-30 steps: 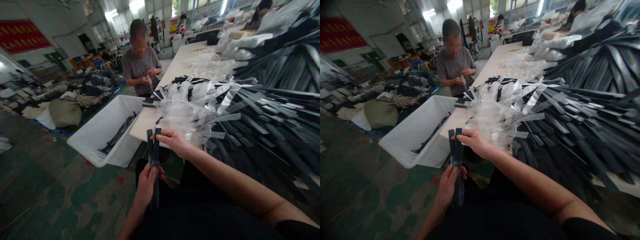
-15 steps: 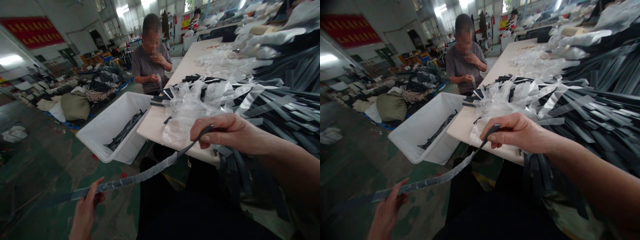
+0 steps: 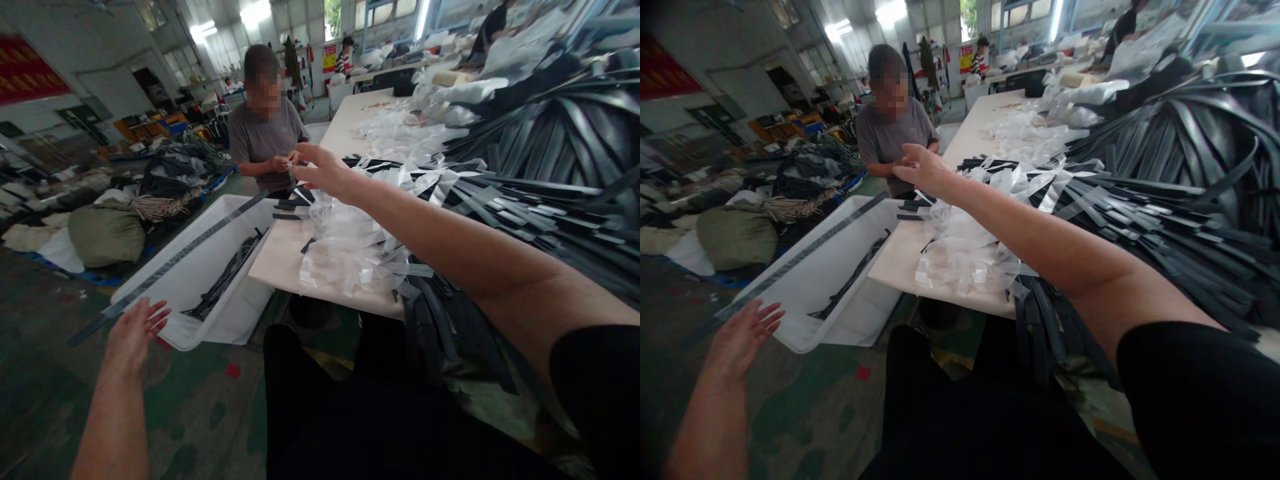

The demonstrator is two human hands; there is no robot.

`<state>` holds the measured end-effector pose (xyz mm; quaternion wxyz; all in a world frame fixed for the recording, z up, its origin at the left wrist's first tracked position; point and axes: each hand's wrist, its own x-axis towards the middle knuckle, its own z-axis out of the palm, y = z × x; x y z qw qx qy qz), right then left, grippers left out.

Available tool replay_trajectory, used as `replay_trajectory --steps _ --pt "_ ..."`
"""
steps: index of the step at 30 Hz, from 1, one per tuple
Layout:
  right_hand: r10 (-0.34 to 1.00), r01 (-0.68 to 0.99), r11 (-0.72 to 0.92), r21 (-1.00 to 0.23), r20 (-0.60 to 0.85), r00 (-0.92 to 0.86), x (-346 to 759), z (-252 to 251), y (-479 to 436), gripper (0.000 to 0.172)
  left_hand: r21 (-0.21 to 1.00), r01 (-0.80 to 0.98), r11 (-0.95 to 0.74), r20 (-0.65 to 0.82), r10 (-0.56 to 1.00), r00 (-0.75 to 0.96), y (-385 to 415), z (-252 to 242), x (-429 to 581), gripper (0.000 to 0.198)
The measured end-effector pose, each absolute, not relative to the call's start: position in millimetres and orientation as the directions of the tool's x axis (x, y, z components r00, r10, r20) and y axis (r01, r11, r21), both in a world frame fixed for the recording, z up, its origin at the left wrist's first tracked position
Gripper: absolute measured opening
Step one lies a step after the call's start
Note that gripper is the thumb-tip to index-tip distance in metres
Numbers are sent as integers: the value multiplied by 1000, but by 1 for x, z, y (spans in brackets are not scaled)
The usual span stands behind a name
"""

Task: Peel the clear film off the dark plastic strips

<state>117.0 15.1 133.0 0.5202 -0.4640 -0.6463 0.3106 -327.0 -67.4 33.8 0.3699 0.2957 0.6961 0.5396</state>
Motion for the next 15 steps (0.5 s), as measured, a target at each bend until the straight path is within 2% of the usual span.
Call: replay_trajectory --steps 1,2,5,8,11,13,15 --pt "912 287 402 -870 409 -36 123 128 3 44 974 36 225 -177 847 -501 -65 24 -312 4" --pt "905 294 417 -860 422 -51 130 122 -12 48 977 63 206 -159 888 -431 -64 11 -293 9" --pt "914 275 406 -872 395 -96 143 97 -60 52 956 276 99 -75 993 -96 -69 -28 -220 36" --pt "937 144 346 -927 336 -93 140 59 -102 48 837 531 -132 63 987 148 -73 -53 -148 48" --pt "955 8 290 -957 289 -62 124 13 -125 48 745 600 -291 188 955 229 -73 -58 -103 34" --pt "955 -7 292 -956 292 -47 113 -16 -127 50 774 562 -291 199 955 219 -71 -53 -90 21" --pt "947 56 322 -945 320 -35 106 -38 -120 52 823 510 -249 153 963 224 -71 -44 -86 19"
